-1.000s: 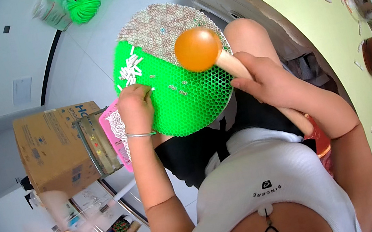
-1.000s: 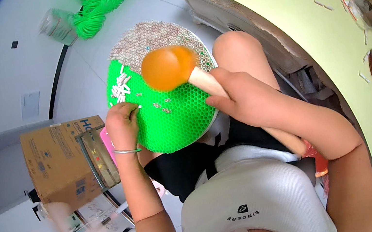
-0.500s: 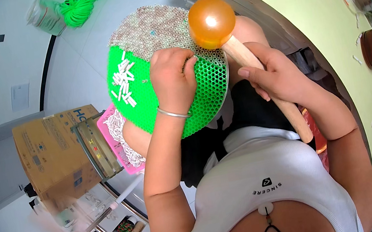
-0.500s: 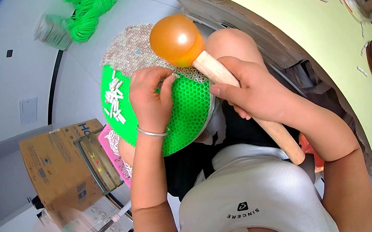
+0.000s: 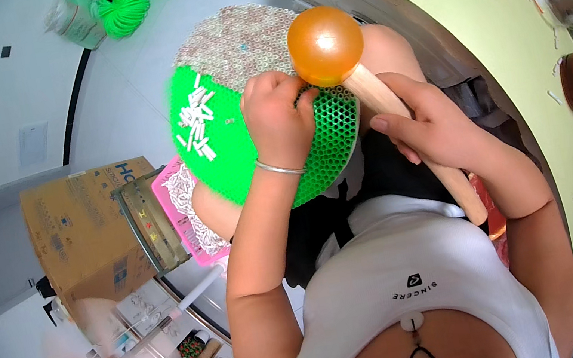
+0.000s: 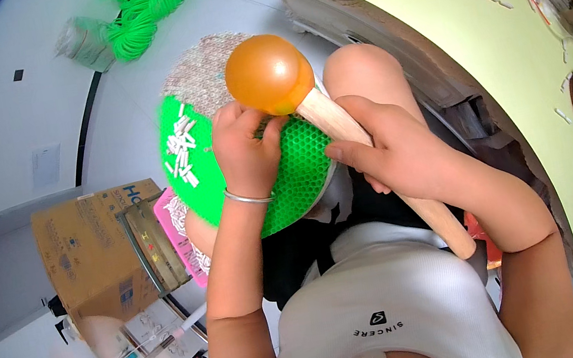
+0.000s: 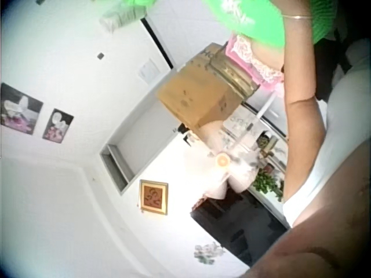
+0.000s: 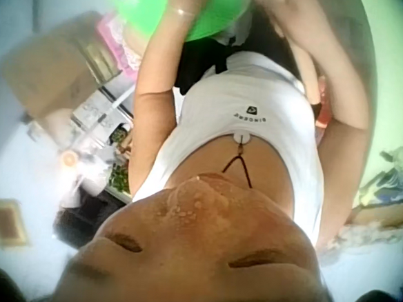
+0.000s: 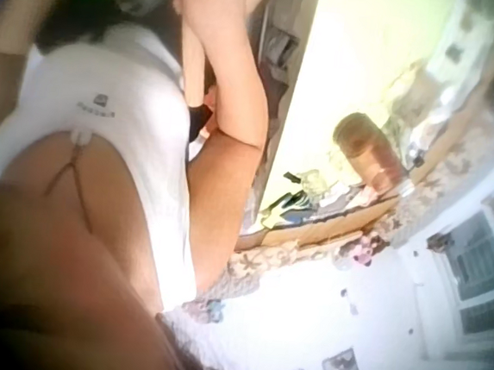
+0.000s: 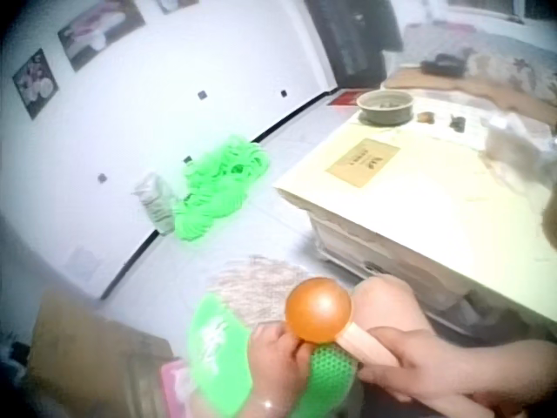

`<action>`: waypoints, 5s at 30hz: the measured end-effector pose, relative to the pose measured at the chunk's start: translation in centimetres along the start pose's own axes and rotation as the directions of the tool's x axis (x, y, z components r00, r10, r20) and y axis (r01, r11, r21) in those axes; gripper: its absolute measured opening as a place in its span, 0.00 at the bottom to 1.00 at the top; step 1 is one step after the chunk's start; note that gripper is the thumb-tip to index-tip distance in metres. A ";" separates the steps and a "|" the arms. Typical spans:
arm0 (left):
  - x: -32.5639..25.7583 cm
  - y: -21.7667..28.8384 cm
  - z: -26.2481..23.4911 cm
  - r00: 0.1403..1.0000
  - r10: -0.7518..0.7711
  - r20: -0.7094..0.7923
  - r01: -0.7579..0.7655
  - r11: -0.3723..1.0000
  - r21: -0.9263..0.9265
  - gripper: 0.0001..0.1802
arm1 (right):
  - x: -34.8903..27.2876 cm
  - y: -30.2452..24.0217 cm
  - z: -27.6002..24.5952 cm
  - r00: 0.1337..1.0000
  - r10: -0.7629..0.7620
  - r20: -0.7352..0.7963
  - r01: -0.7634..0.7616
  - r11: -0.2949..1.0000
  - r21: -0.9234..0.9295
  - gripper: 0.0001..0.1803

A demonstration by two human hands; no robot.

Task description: The person places small white pegs into a green pegboard resting on their lap and uses a yellow mallet to tap them into place. They periodically adjust the pegboard and continue inserting and securing the pegs.

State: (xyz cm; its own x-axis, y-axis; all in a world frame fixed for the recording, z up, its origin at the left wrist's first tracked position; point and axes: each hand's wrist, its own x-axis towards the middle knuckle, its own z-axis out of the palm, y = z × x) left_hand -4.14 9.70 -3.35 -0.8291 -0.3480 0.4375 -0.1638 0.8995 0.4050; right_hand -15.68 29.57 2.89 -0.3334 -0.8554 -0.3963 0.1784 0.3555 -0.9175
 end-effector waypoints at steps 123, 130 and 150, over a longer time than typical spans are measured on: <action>-8.4 -9.3 -8.9 0.996 -0.086 0.010 0.069 0.857 0.510 0.16 | 0.9 -0.4 1.4 1.000 -0.010 -0.012 0.005 0.929 -0.370 0.19; -9.0 -9.4 -8.5 0.997 -0.082 -0.008 0.078 0.910 0.407 0.10 | -0.1 0.1 0.9 0.997 -0.005 -0.081 0.002 0.999 -0.046 0.17; -3.1 -2.4 -8.2 0.992 -0.113 0.060 0.120 0.986 -0.116 0.06 | 0.2 2.0 -0.3 0.998 0.046 0.049 -0.049 0.997 0.054 0.15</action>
State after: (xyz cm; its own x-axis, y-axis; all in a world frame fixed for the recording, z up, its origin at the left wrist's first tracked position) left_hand 3.23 6.44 0.90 -0.8359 -0.4311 0.3399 -0.1985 0.8146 0.5449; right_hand -15.67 30.24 0.95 -0.2787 -0.8558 -0.4358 0.2444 0.3757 -0.8940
